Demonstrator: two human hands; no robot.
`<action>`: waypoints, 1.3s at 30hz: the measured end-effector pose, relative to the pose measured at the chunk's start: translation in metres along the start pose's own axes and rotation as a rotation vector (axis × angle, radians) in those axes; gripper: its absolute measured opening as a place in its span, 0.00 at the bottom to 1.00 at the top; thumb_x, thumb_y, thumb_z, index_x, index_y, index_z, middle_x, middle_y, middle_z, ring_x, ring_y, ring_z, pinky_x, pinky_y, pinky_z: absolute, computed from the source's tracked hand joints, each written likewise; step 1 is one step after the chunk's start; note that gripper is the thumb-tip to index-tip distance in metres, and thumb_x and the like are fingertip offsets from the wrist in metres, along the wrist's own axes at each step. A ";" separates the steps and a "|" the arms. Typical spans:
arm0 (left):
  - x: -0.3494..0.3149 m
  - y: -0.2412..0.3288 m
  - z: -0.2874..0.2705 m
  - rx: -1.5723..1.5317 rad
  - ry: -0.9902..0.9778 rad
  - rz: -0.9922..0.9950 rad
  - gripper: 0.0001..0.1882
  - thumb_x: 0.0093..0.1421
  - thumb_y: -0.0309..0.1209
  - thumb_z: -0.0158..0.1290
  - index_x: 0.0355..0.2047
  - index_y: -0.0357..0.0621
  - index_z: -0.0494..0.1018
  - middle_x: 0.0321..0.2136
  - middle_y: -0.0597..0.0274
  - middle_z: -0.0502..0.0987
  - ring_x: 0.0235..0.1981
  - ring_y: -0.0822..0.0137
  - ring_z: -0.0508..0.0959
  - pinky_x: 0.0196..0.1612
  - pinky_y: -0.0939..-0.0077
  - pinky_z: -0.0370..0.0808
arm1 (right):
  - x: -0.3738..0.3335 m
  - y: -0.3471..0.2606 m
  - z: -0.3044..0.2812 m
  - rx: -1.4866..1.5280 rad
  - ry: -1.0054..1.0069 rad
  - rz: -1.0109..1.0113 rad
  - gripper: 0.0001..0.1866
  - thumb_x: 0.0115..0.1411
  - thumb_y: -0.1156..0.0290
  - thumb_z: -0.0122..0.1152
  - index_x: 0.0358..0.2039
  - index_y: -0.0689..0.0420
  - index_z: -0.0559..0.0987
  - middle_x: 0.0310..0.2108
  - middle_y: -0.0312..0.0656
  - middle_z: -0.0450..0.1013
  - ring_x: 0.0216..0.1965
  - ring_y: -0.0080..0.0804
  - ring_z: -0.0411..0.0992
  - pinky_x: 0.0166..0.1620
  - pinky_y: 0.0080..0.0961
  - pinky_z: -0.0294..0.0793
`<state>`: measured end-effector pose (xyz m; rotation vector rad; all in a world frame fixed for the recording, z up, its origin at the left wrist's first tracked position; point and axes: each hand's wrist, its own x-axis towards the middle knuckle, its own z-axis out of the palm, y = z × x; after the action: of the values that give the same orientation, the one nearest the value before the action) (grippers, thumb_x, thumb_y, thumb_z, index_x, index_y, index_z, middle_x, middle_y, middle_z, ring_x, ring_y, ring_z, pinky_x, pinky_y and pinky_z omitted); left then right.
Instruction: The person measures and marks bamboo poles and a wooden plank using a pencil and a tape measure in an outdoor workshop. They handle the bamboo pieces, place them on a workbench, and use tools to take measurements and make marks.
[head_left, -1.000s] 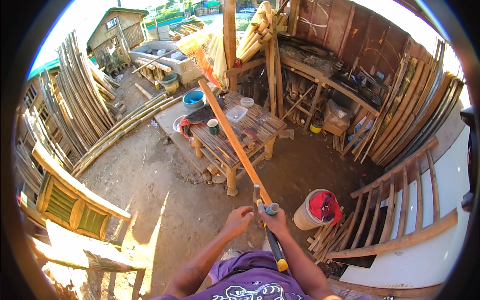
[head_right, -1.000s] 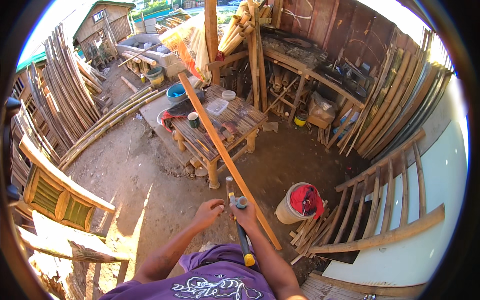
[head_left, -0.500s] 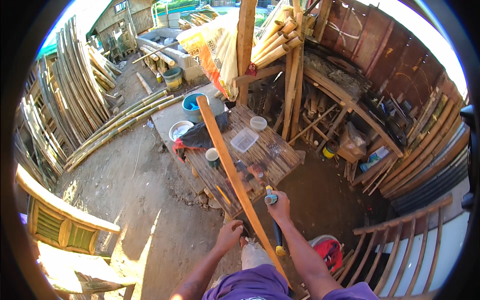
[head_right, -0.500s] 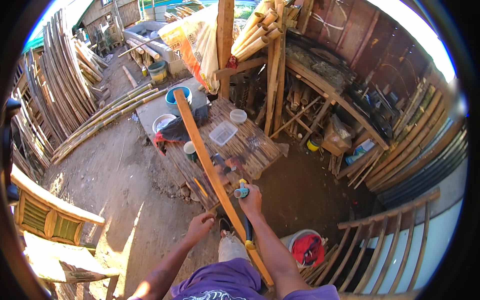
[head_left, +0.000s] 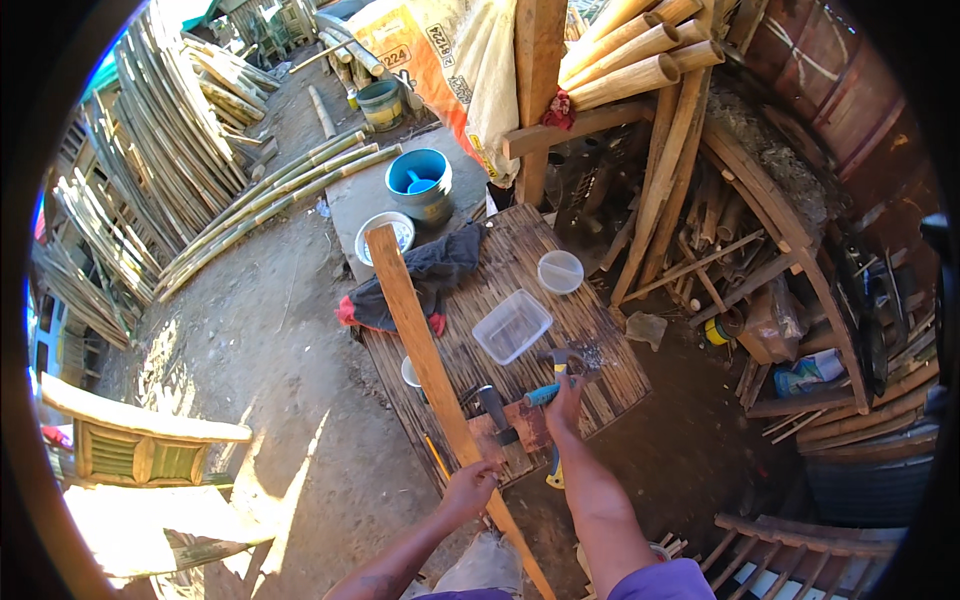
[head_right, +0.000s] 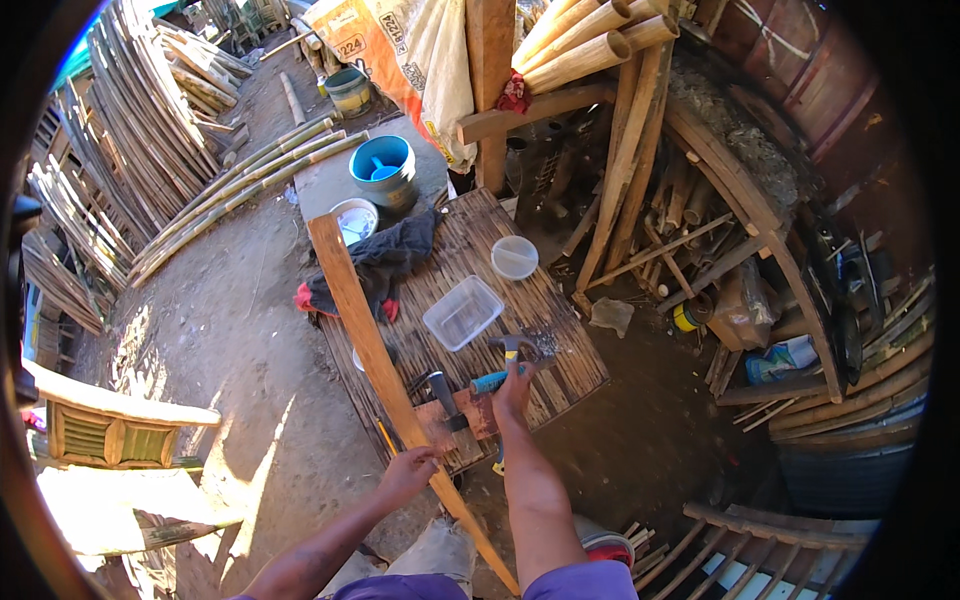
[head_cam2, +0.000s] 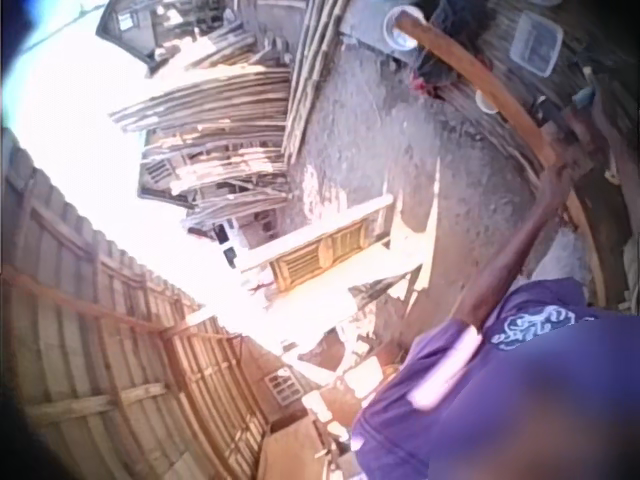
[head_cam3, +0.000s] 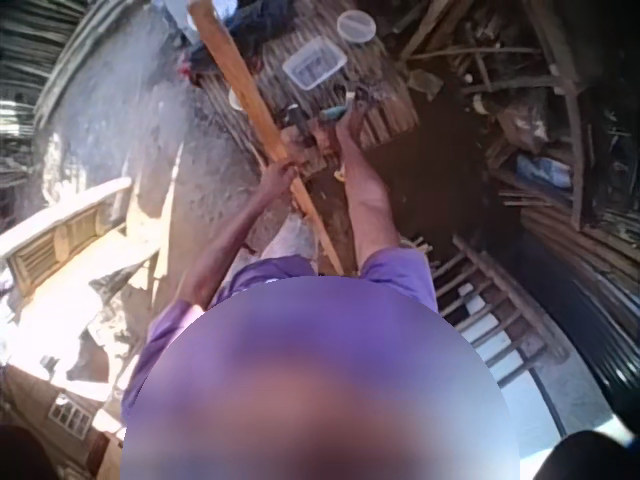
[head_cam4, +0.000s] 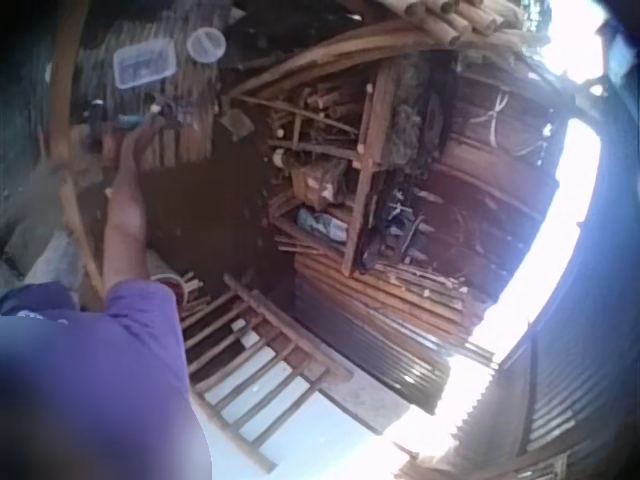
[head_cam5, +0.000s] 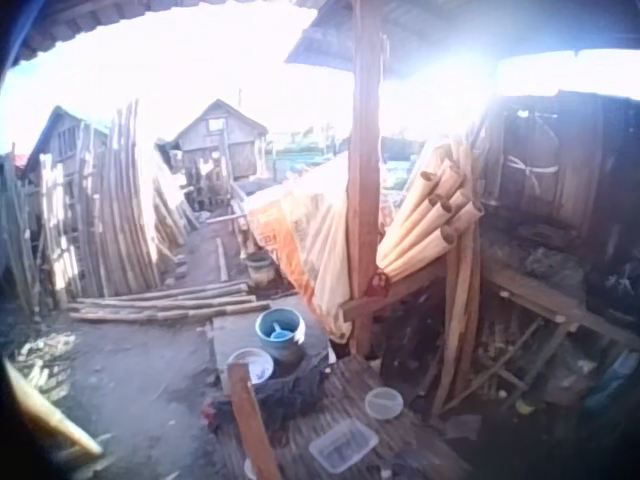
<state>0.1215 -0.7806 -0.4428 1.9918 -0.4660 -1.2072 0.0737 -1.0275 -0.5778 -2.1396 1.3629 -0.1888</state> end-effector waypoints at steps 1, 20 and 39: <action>0.004 0.001 0.002 -0.004 0.008 0.052 0.16 0.64 0.31 0.52 0.49 0.34 0.75 0.41 0.53 0.82 0.41 0.63 0.83 0.46 0.70 0.77 | 0.005 0.003 0.005 -0.034 -0.026 0.017 0.32 0.48 0.79 0.70 0.54 0.52 0.68 0.58 0.50 0.57 0.50 0.59 0.71 0.47 0.50 0.75; -0.018 0.020 -0.058 -0.097 0.197 0.234 0.15 0.63 0.33 0.50 0.45 0.40 0.78 0.34 0.55 0.82 0.34 0.64 0.81 0.40 0.70 0.77 | -0.028 -0.006 -0.007 0.172 -0.016 -0.114 0.21 0.53 0.81 0.59 0.49 0.62 0.79 0.50 0.59 0.74 0.53 0.54 0.73 0.56 0.40 0.73; -0.349 -0.209 -0.253 -0.457 0.588 0.182 0.13 0.63 0.35 0.56 0.37 0.37 0.81 0.24 0.61 0.82 0.28 0.75 0.81 0.33 0.78 0.76 | -0.490 -0.320 0.065 0.727 -0.781 -0.353 0.09 0.63 0.73 0.60 0.41 0.63 0.83 0.30 0.38 0.80 0.24 0.20 0.75 0.29 0.19 0.75</action>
<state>0.1560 -0.3180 -0.3217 1.7451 -0.0584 -0.5104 0.1224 -0.4815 -0.3644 -1.5360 0.3675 0.0265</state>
